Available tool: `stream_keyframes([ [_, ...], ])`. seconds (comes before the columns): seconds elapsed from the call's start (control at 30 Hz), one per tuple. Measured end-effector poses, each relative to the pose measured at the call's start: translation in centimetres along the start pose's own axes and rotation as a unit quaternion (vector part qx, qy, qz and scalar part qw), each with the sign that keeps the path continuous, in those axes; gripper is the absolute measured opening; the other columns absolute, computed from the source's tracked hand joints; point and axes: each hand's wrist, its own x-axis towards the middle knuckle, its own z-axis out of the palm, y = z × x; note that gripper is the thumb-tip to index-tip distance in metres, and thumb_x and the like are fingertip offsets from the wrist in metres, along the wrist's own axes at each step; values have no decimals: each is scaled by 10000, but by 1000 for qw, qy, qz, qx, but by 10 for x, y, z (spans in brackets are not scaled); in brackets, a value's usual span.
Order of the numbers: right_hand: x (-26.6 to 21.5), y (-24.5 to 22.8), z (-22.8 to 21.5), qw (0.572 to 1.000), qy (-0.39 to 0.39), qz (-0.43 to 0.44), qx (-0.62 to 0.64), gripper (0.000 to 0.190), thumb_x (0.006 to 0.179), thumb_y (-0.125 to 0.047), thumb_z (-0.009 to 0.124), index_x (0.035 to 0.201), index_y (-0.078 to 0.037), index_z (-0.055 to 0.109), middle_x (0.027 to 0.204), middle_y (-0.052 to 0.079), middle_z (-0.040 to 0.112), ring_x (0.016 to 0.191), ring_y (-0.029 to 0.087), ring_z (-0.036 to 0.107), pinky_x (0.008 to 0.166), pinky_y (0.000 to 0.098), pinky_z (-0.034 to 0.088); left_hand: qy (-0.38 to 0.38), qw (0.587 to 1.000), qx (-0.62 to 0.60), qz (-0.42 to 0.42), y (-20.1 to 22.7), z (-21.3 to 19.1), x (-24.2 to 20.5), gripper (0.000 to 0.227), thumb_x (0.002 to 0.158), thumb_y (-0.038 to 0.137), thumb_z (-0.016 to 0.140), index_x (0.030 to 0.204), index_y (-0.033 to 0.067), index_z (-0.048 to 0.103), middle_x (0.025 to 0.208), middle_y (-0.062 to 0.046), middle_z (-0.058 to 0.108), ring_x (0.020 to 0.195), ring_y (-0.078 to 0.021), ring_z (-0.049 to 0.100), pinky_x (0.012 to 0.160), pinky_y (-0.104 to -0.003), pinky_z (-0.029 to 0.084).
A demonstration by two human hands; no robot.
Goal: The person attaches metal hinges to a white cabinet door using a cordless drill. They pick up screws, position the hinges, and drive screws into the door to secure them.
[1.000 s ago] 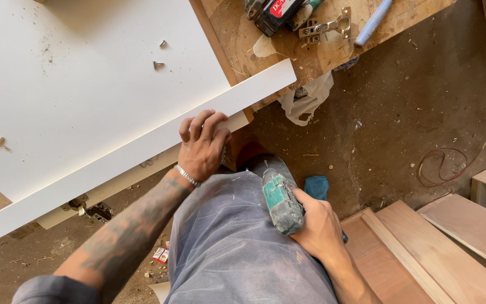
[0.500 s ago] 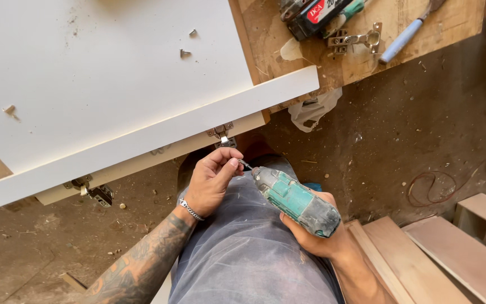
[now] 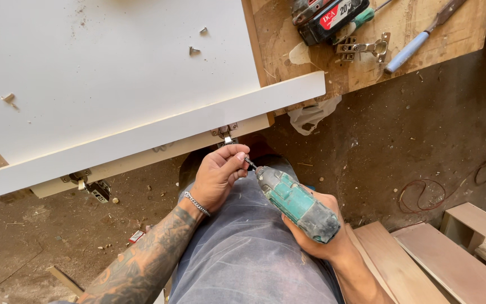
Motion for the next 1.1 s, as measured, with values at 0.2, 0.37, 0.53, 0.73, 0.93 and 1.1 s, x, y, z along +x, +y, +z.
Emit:
stream_keyframes([
  [0.2, 6, -3, -2, 994, -10, -1, -108, 277, 801, -145, 784, 1071, -92, 755, 928, 39, 806, 685, 245, 718, 654, 350, 589, 1, 991, -117, -71, -5, 6, 3, 137, 1093, 212, 780, 1051, 84, 753, 871, -48, 739, 815, -129, 710, 721, -298, 605],
  [0.37, 33, -20, 8, 954, -74, 201, -209, 254, 930, -306, 749, 1170, -240, 799, 1025, -6, 893, 858, 269, 837, 686, 467, 612, 36, 981, -158, -110, -6, 14, 18, 270, 1125, 358, 730, 995, 122, 736, 940, -37, 755, 807, -151, 666, 731, -383, 630],
  [0.53, 69, -46, 14, 923, -141, 209, -290, 299, 854, -323, 726, 1144, -272, 674, 917, 65, 817, 810, 451, 697, 644, 559, 462, 127, 973, -136, -139, -4, 7, 45, 214, 1171, 226, 658, 1079, 63, 763, 1008, -110, 829, 718, -172, 702, 676, -376, 632],
  [0.73, 96, -57, 16, 902, -177, 214, -332, 271, 930, -402, 635, 1153, -250, 648, 954, 60, 809, 852, 512, 733, 668, 638, 519, 218, 952, -114, -183, 14, 14, 66, 245, 1146, 103, 620, 1204, -80, 771, 955, -174, 822, 782, -202, 718, 649, -318, 586],
  [0.93, 108, -59, 12, 894, -199, 213, -340, 345, 947, -429, 682, 1248, -261, 667, 926, 64, 778, 825, 503, 733, 640, 649, 538, 259, 928, -154, -218, 26, 23, 71, 176, 1146, 48, 598, 1126, -54, 741, 932, -199, 812, 755, -233, 733, 673, -325, 632],
  [1.1, 117, -62, 10, 887, -213, 220, -345, 365, 920, -441, 720, 1240, -276, 659, 932, 61, 782, 837, 511, 739, 639, 653, 532, 277, 920, -152, -233, 27, 23, 76, 212, 1154, 51, 570, 1147, -73, 741, 944, -217, 815, 757, -237, 746, 676, -323, 646],
])
